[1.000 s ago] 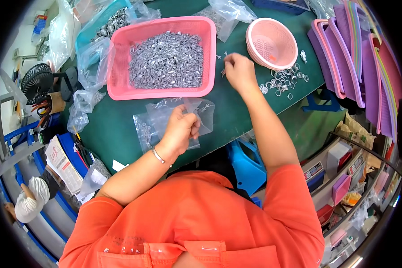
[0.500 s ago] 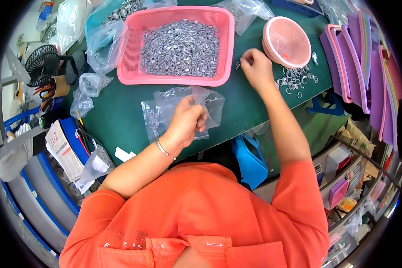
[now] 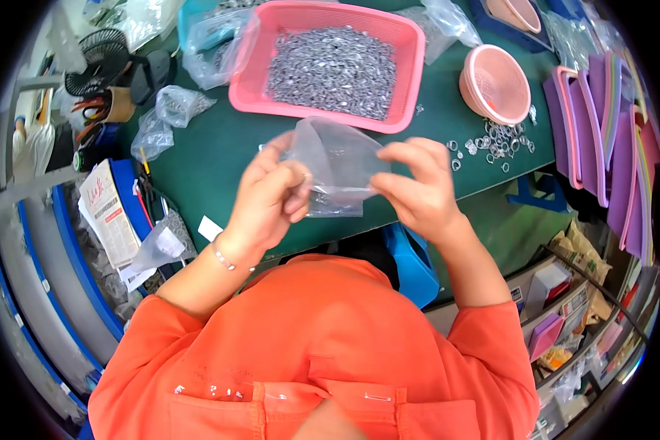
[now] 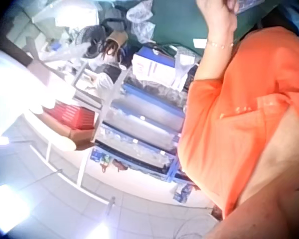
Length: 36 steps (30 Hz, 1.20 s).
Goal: The person sorts small metal components by hand on a workbench, gathers a large quantity into a pink plastic basket, and then places specific amounts into plastic bags.
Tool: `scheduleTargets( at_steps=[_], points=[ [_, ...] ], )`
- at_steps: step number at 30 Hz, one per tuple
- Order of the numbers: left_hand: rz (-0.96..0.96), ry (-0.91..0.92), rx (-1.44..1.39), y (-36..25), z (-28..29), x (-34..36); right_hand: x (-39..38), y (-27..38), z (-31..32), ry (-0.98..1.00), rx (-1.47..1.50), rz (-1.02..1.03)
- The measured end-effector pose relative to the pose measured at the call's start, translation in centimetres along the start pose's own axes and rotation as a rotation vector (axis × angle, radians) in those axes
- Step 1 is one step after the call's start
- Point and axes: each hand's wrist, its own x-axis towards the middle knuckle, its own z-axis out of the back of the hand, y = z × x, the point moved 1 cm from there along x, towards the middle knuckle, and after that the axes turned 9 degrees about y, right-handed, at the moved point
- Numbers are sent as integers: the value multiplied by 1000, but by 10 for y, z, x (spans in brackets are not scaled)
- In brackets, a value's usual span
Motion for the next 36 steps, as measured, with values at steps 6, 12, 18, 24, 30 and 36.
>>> scheduleTargets(
  at_steps=[6, 12, 18, 24, 30, 36],
  points=[
    [-230, -64, 199, -31, -7, -52, 5, 24, -21, -72, 606, -215],
    [-327, -263, 653, 31, 67, -11, -52, 24, -88, 20, 632, -580],
    [-84, -635, 1375, 99, 157, 14, -61, 8, -97, 45, 811, -1321],
    [-8, -486, 951, 107, 150, 28, -36, 12, -123, 127, 939, -1416],
    [59, -77, 38, 95, 138, 8, 27, 52, -57, 315, 671, -753],
    [-109, -70, -135, 52, 119, 47, 113, 29, 43, 77, 743, -733]
  ],
)
